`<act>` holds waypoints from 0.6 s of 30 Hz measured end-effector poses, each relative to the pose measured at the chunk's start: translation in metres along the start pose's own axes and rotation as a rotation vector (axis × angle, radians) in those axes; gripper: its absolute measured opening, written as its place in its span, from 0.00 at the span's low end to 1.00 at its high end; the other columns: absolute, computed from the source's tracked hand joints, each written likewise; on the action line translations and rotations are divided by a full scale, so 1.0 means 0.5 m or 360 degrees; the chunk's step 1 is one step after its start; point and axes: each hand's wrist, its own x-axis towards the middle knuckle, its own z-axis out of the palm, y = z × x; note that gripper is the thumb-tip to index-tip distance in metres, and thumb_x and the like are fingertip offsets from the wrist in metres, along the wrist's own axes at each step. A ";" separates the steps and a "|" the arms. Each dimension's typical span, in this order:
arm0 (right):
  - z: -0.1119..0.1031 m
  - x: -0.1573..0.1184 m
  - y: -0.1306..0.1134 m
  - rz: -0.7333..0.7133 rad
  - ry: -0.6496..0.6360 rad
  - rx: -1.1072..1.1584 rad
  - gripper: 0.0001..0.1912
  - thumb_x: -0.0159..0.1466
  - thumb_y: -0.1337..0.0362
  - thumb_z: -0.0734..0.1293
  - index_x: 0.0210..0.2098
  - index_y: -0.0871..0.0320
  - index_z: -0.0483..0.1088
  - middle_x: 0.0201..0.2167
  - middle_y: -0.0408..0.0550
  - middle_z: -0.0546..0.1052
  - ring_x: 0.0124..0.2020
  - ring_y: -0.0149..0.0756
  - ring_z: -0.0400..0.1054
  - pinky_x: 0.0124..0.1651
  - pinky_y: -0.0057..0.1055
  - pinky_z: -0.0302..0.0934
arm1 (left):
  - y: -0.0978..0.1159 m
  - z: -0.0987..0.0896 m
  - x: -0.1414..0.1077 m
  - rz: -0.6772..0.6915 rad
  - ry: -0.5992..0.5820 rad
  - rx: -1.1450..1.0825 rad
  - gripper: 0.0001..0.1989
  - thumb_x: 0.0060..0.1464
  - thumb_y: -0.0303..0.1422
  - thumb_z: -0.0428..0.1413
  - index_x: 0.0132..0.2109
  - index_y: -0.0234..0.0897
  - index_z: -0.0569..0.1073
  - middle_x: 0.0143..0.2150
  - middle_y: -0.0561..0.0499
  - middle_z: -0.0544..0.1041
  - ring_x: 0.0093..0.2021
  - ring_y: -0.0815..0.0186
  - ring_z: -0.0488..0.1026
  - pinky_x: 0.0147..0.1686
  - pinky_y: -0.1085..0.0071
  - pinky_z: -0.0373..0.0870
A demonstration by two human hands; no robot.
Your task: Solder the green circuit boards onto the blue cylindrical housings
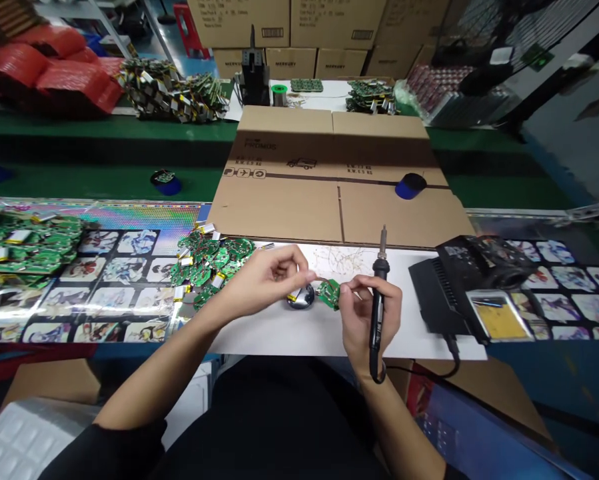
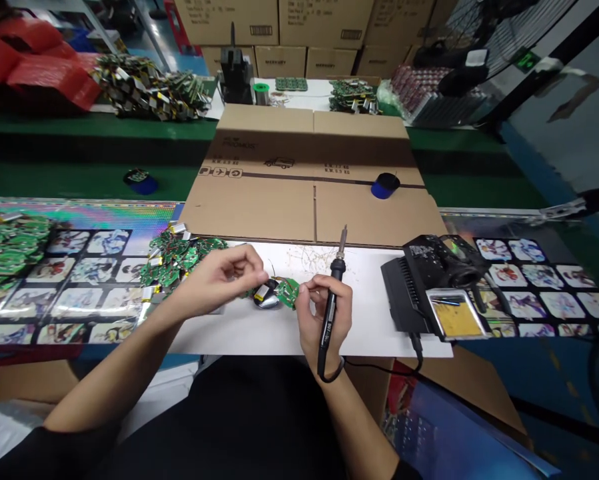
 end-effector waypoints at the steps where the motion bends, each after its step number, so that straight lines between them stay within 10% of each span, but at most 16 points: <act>1: 0.000 0.004 0.000 -0.0001 0.0036 -0.0004 0.13 0.68 0.66 0.74 0.48 0.52 0.69 0.38 0.41 0.76 0.34 0.29 0.77 0.35 0.26 0.76 | 0.001 0.003 -0.008 -0.0058 -0.0123 0.0029 0.13 0.65 0.42 0.64 0.39 0.38 0.75 0.26 0.56 0.73 0.25 0.72 0.70 0.27 0.74 0.65; 11: -0.007 -0.027 0.036 -0.0200 -0.0077 -0.0002 0.17 0.67 0.67 0.75 0.52 0.50 0.70 0.44 0.44 0.77 0.42 0.34 0.80 0.41 0.31 0.80 | -0.029 0.060 0.025 -0.0063 -0.0007 -0.0289 0.10 0.60 0.35 0.65 0.46 0.35 0.76 0.39 0.50 0.80 0.36 0.70 0.78 0.38 0.75 0.75; 18: -0.030 -0.017 0.055 -0.0448 -0.0058 0.0011 0.12 0.76 0.68 0.64 0.56 0.49 0.72 0.47 0.49 0.84 0.46 0.41 0.82 0.50 0.47 0.80 | -0.003 0.030 0.038 0.0170 0.0057 0.0495 0.08 0.59 0.28 0.59 0.44 0.35 0.82 0.35 0.52 0.83 0.33 0.70 0.76 0.36 0.74 0.70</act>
